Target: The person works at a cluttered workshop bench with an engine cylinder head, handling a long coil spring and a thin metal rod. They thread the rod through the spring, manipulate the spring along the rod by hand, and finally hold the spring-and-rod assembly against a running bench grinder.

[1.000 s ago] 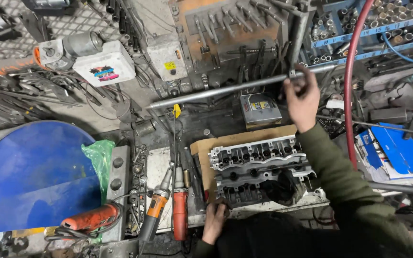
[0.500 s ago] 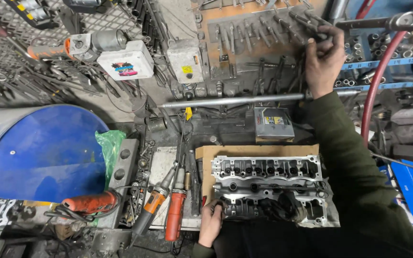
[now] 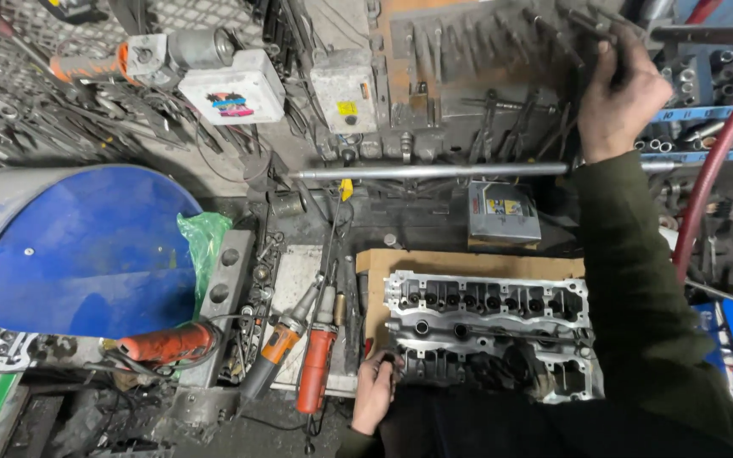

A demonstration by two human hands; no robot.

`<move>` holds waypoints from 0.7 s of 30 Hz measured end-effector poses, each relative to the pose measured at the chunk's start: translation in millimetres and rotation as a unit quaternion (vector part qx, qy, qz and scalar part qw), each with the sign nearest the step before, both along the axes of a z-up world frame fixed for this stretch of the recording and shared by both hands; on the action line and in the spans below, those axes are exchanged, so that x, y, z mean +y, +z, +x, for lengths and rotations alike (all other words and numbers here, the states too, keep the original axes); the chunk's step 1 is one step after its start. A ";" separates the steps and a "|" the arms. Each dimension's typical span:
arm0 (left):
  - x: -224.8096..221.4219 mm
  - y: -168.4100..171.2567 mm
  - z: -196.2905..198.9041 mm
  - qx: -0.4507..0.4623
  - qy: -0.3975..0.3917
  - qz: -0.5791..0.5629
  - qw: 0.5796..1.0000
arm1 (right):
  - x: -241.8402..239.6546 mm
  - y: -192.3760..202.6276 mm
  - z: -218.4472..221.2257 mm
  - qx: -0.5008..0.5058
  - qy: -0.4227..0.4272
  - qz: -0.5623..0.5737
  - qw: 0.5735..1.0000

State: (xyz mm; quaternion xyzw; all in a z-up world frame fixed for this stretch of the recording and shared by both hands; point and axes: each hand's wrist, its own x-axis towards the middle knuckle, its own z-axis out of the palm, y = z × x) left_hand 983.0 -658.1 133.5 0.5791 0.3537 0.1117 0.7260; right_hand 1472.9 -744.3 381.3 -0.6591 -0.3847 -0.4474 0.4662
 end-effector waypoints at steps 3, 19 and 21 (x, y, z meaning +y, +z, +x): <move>0.0 -5.6 -2.6 -0.009 -0.024 0.010 1.000 | -9.4 -8.9 -0.8 -0.010 -0.010 -0.010 1.000; 23.3 -26.4 26.9 -0.065 -0.029 0.178 0.981 | -36.6 24.2 -42.9 0.006 0.029 0.055 0.998; 30.3 -37.4 31.8 -0.042 -0.039 0.190 0.980 | -45.5 24.0 -61.7 0.037 0.032 0.072 0.996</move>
